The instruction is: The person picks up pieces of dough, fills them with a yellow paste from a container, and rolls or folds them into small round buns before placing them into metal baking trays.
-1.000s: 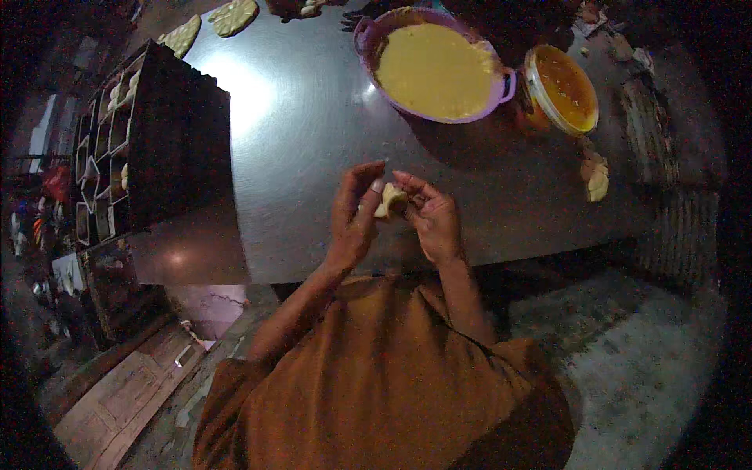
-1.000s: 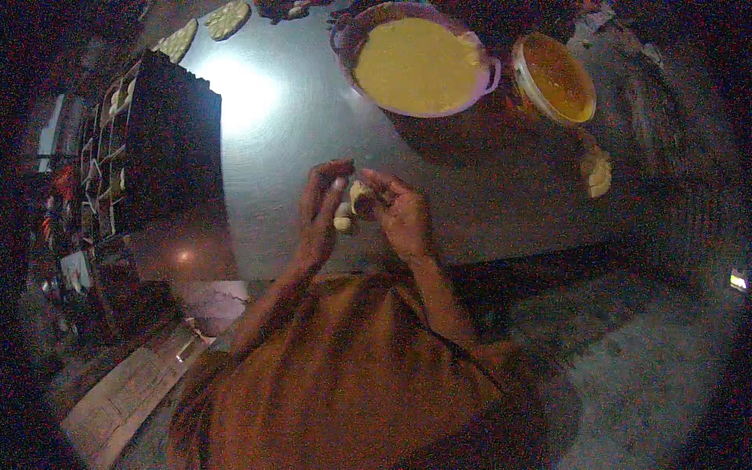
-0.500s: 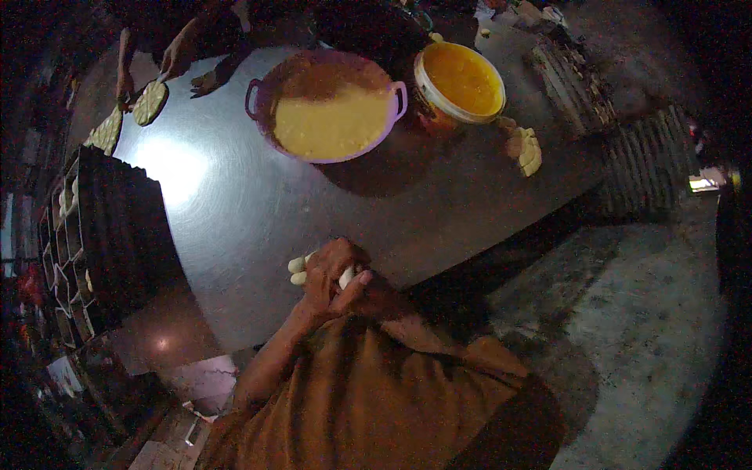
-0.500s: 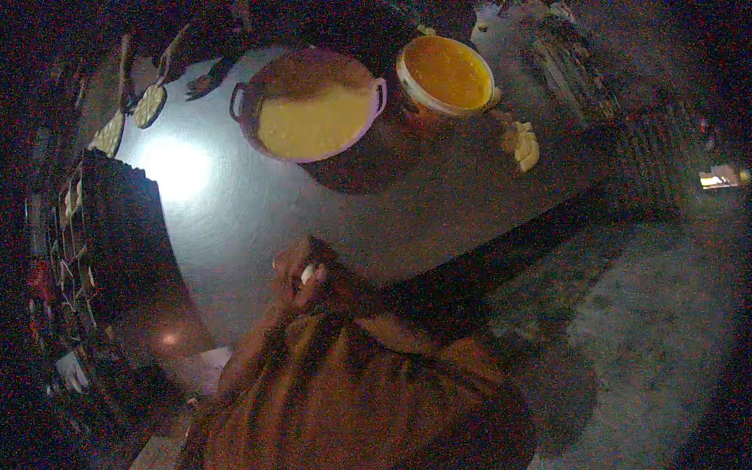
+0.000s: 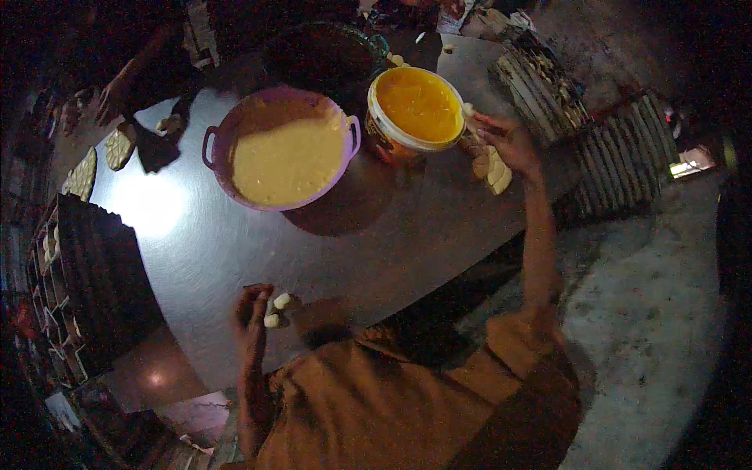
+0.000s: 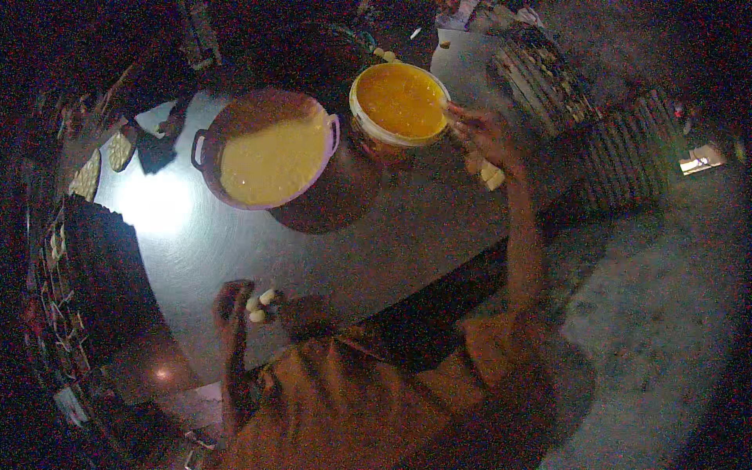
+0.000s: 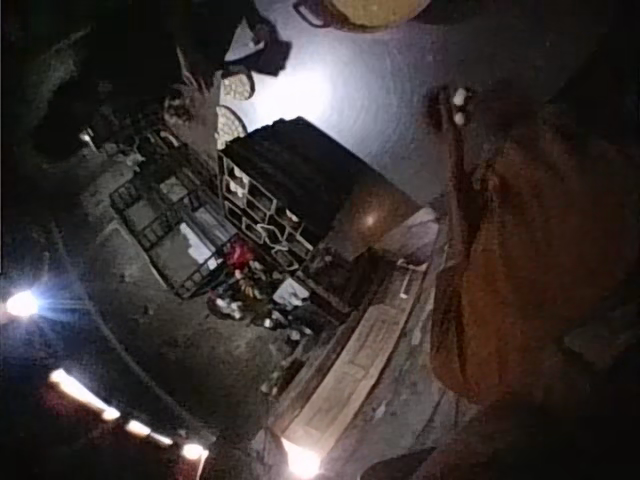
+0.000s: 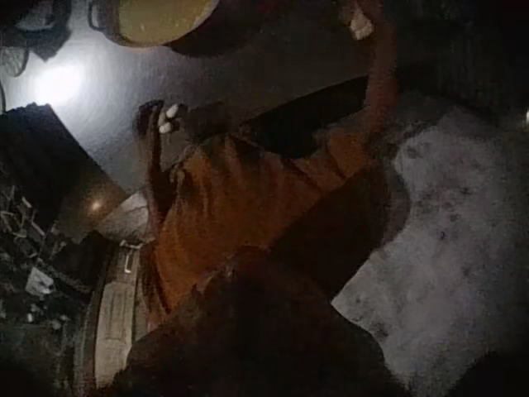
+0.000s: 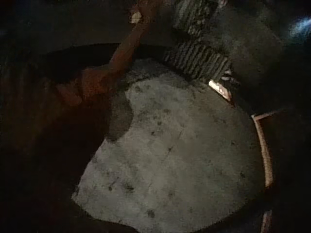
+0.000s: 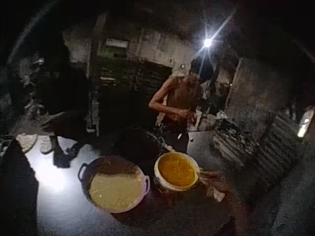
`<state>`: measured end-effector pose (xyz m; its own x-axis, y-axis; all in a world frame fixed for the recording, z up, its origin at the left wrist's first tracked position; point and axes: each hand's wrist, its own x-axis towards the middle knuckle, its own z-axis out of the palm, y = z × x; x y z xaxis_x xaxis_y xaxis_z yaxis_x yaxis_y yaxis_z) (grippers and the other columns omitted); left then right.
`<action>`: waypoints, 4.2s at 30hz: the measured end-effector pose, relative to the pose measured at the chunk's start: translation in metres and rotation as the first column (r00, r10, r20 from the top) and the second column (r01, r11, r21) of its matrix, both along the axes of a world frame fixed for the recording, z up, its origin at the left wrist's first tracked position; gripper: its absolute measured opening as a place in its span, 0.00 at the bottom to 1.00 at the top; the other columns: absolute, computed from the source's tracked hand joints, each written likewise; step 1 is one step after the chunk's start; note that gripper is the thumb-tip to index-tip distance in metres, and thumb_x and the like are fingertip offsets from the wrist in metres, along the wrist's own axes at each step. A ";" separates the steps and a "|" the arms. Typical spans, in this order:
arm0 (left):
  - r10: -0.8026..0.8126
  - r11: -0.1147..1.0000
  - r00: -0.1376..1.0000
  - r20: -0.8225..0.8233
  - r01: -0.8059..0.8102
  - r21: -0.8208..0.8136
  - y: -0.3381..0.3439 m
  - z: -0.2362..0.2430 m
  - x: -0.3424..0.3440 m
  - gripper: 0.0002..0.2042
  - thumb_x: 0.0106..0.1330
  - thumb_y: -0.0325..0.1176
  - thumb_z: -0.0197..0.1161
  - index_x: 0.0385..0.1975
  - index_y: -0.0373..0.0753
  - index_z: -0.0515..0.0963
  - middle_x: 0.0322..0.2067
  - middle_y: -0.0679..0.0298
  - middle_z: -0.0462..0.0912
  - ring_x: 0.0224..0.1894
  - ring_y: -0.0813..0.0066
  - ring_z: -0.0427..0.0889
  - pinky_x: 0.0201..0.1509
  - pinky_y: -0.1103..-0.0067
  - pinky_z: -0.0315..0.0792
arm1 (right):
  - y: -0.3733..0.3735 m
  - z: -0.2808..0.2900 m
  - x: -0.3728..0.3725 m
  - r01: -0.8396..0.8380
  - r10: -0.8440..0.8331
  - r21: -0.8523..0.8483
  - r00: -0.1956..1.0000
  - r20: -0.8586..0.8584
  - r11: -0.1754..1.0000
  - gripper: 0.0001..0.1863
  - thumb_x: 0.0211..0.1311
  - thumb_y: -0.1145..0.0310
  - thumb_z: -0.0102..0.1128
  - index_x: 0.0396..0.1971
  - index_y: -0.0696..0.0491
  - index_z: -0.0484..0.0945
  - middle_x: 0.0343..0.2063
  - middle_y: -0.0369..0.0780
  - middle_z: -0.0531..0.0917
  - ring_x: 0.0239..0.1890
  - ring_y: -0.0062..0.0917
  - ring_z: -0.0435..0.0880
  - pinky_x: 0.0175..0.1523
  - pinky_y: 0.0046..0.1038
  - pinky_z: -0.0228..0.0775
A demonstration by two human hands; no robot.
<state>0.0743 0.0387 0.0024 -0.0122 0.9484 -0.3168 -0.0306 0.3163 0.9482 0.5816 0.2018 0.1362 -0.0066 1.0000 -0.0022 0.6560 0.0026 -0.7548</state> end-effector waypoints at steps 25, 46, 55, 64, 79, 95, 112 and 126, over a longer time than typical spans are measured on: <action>0.309 0.950 0.944 -0.113 -0.302 0.075 -0.016 -0.003 0.000 0.08 0.68 0.32 0.58 0.38 0.34 0.78 0.36 0.62 0.81 0.42 0.73 0.79 0.52 0.75 0.71 | 0.145 -0.015 0.018 -0.469 0.770 -0.735 0.628 0.113 0.490 0.16 0.51 0.75 0.63 0.43 0.55 0.81 0.36 0.37 0.85 0.38 0.24 0.82 0.44 0.27 0.75; 0.213 0.971 0.779 0.590 -0.100 -0.218 -0.019 0.040 0.028 0.11 0.71 0.37 0.56 0.47 0.37 0.72 0.46 0.63 0.77 0.51 0.70 0.77 0.59 0.69 0.71 | -0.118 -0.110 -0.314 -0.491 -0.072 -0.134 0.143 -0.987 0.861 0.32 0.55 0.81 0.61 0.61 0.49 0.65 0.55 0.37 0.75 0.57 0.27 0.75 0.61 0.31 0.70; 0.240 0.970 0.681 0.692 -0.146 -0.193 -0.019 0.029 -0.019 0.10 0.70 0.42 0.56 0.44 0.45 0.70 0.42 0.65 0.77 0.44 0.72 0.78 0.44 0.75 0.74 | -0.144 -0.136 -0.354 -0.319 -0.149 -0.168 0.083 -0.985 0.933 0.28 0.56 0.83 0.59 0.58 0.50 0.69 0.53 0.37 0.77 0.56 0.28 0.76 0.60 0.32 0.71; 0.249 0.968 0.732 0.635 -0.190 -0.161 -0.009 0.047 -0.047 0.12 0.66 0.36 0.63 0.44 0.40 0.71 0.38 0.66 0.79 0.38 0.74 0.80 0.41 0.77 0.76 | -0.153 -0.102 -0.387 -0.366 0.438 0.418 0.895 -0.087 0.831 0.21 0.54 0.72 0.68 0.50 0.49 0.79 0.49 0.41 0.79 0.51 0.30 0.79 0.54 0.29 0.75; -0.160 0.985 0.970 0.183 0.144 0.099 -0.023 0.061 -0.075 0.07 0.65 0.27 0.61 0.39 0.31 0.78 0.36 0.60 0.83 0.37 0.75 0.82 0.43 0.78 0.76 | -0.137 -0.058 -0.382 -0.504 0.470 -0.029 0.824 -0.315 0.863 0.15 0.51 0.74 0.68 0.41 0.51 0.82 0.31 0.39 0.84 0.32 0.28 0.85 0.37 0.26 0.77; 0.254 0.959 0.615 0.747 -0.062 -0.276 -0.024 0.020 -0.068 0.13 0.66 0.38 0.63 0.44 0.37 0.76 0.39 0.63 0.81 0.40 0.72 0.81 0.42 0.75 0.77 | -0.167 -0.076 -0.413 -0.421 0.447 0.434 0.893 0.047 0.796 0.17 0.49 0.76 0.68 0.42 0.54 0.82 0.40 0.39 0.84 0.40 0.33 0.84 0.43 0.32 0.79; 0.028 0.995 0.886 0.463 -0.067 0.069 -0.026 0.038 -0.066 0.13 0.64 0.28 0.63 0.47 0.31 0.77 0.44 0.61 0.81 0.46 0.71 0.80 0.51 0.76 0.75 | -0.160 -0.097 -0.412 -0.125 -0.078 -0.229 0.700 -0.710 0.965 0.11 0.59 0.68 0.67 0.39 0.57 0.83 0.32 0.40 0.85 0.36 0.18 0.81 0.41 0.23 0.75; 0.243 0.966 0.789 0.565 -0.144 -0.214 -0.023 0.017 -0.057 0.13 0.67 0.33 0.62 0.48 0.34 0.78 0.41 0.62 0.82 0.41 0.75 0.81 0.44 0.79 0.77 | -0.176 -0.115 -0.417 -0.289 0.303 0.597 0.950 0.081 0.748 0.21 0.48 0.81 0.66 0.45 0.48 0.82 0.40 0.36 0.82 0.44 0.34 0.79 0.50 0.33 0.74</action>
<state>0.0172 0.0153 0.0198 0.0428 0.8857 -0.4623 -0.6362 0.3810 0.6709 0.1645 0.0262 0.0217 -0.2959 0.7472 0.5951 0.5316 0.6464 -0.5473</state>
